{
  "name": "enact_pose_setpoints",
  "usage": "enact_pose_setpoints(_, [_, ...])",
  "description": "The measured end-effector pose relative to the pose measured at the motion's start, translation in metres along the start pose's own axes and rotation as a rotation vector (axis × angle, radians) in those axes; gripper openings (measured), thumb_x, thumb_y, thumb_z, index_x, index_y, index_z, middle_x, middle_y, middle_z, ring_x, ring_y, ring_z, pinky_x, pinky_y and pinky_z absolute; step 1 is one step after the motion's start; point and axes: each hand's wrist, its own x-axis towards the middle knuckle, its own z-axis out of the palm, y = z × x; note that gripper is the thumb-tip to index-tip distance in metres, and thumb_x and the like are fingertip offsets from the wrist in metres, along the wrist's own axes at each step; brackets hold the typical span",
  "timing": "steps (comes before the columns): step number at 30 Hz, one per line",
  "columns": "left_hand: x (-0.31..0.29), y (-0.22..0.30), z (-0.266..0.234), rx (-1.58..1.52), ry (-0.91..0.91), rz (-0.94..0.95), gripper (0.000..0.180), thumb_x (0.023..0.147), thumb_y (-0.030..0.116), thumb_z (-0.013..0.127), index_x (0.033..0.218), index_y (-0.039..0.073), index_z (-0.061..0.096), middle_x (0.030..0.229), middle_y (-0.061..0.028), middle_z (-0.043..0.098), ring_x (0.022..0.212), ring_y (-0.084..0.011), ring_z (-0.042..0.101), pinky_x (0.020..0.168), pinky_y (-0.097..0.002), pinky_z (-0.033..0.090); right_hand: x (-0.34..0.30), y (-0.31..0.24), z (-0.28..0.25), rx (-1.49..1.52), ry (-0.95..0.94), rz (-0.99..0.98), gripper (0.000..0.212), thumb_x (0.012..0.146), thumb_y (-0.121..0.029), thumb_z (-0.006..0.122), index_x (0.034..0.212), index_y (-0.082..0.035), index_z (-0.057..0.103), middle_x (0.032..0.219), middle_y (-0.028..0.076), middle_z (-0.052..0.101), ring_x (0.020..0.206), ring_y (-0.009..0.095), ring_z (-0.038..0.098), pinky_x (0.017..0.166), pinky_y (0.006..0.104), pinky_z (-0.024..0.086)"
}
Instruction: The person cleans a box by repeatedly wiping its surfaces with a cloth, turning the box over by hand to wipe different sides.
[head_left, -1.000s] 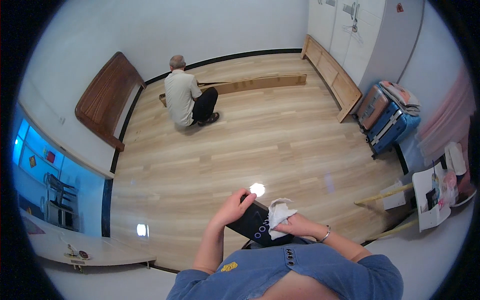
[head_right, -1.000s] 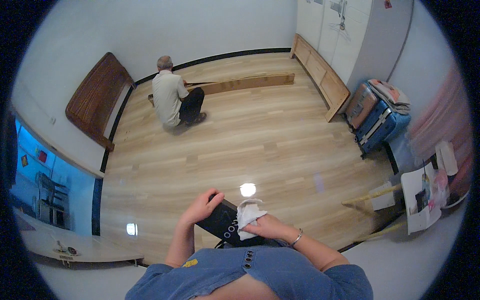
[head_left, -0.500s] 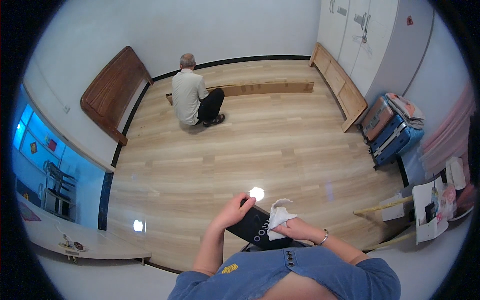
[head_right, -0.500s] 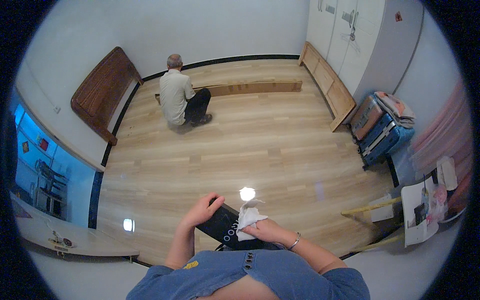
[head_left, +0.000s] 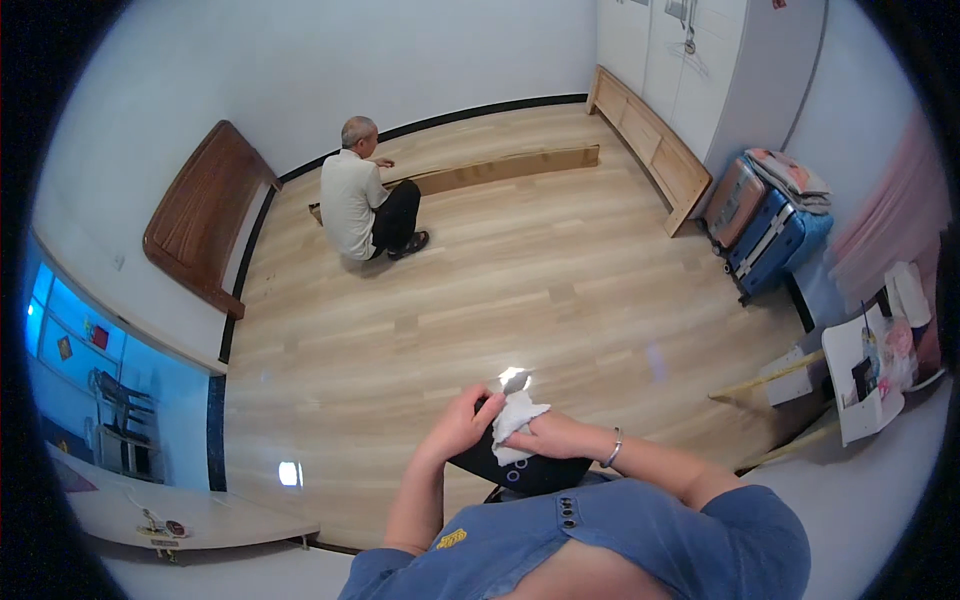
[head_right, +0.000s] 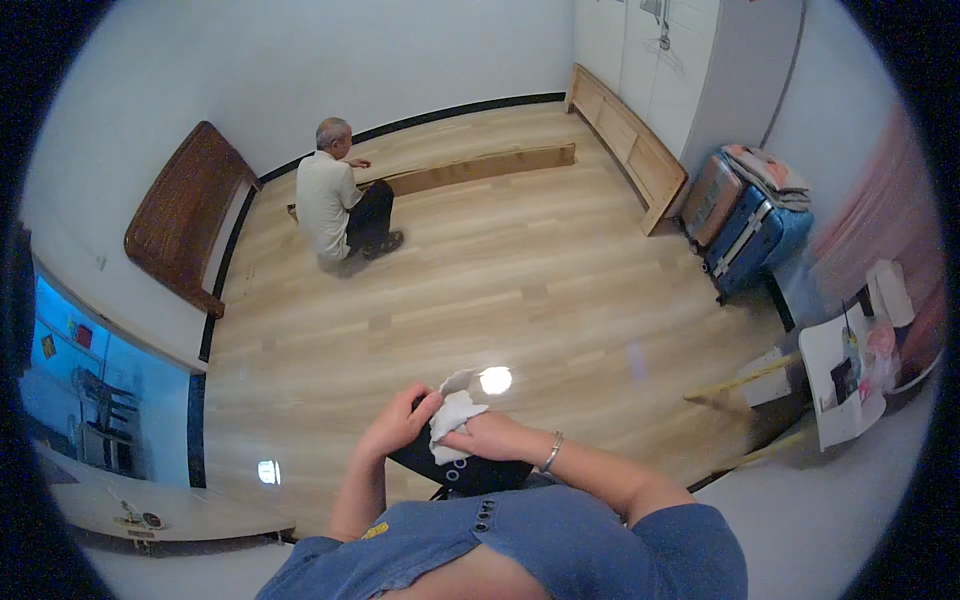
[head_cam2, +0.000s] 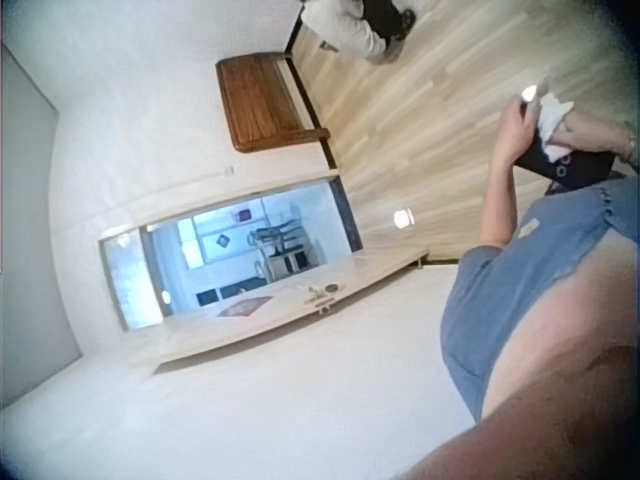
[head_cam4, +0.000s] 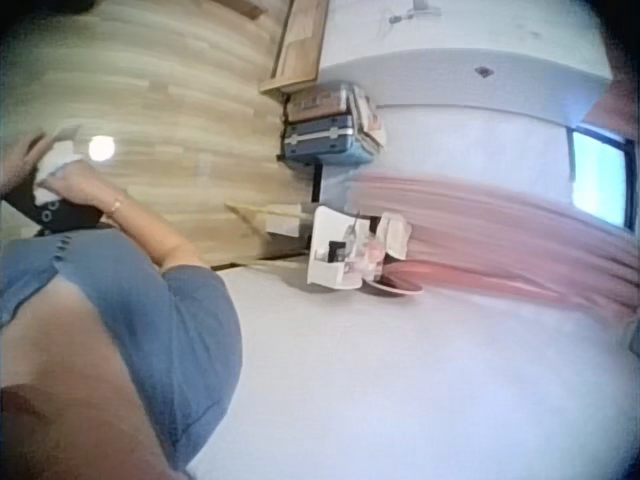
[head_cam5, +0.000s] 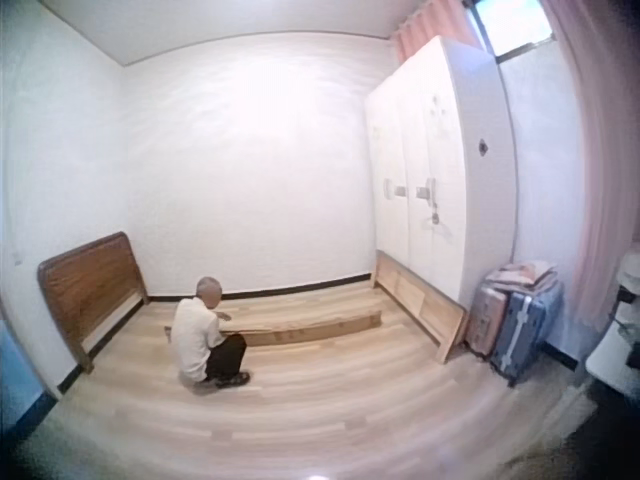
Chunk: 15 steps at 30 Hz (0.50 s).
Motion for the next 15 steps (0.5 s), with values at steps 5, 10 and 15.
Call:
enact_pose_setpoints(5, [-0.006, -0.002, -0.001, -0.002, 0.018, -0.035, 0.035, 0.085, 0.034, 0.044, 0.089, 0.0, 0.052, 0.078, -0.0125, 0.055, 0.074, -0.0186, 0.05, 0.069, -0.03, 0.041, -0.044, 0.02, 0.001, 0.057, -0.001, 0.091, 0.037, 0.076, -0.034, 0.053, 0.1, -0.006, 0.052, 0.098, 0.014, 0.055, 0.091, 0.029, 0.052, 0.08, 0.0339, 0.04])
enact_pose_setpoints(10, [-0.007, 0.01, -0.002, -0.016, 0.042, -0.076, 0.037, 0.085, 0.036, 0.044, 0.09, 0.0, 0.051, 0.078, -0.013, 0.055, 0.075, -0.0195, 0.051, 0.071, -0.0301, 0.041, -0.079, 0.05, 0.008, 0.179, 0.058, 0.161, 0.038, 0.075, -0.034, 0.056, 0.1, -0.006, 0.054, 0.1, 0.013, 0.055, 0.093, 0.026, 0.052, 0.082, 0.0341, 0.039])
enact_pose_setpoints(15, [-0.003, 0.019, -0.001, 0.036, 0.015, -0.092, 0.037, 0.085, 0.035, 0.045, 0.091, -0.001, 0.052, 0.079, -0.0149, 0.055, 0.076, -0.0217, 0.052, 0.072, -0.0303, 0.041, -0.08, 0.047, 0.005, 0.181, 0.069, 0.203, 0.037, 0.074, -0.034, 0.057, 0.097, -0.005, 0.055, 0.099, 0.013, 0.055, 0.092, 0.027, 0.052, 0.081, 0.0337, 0.04])
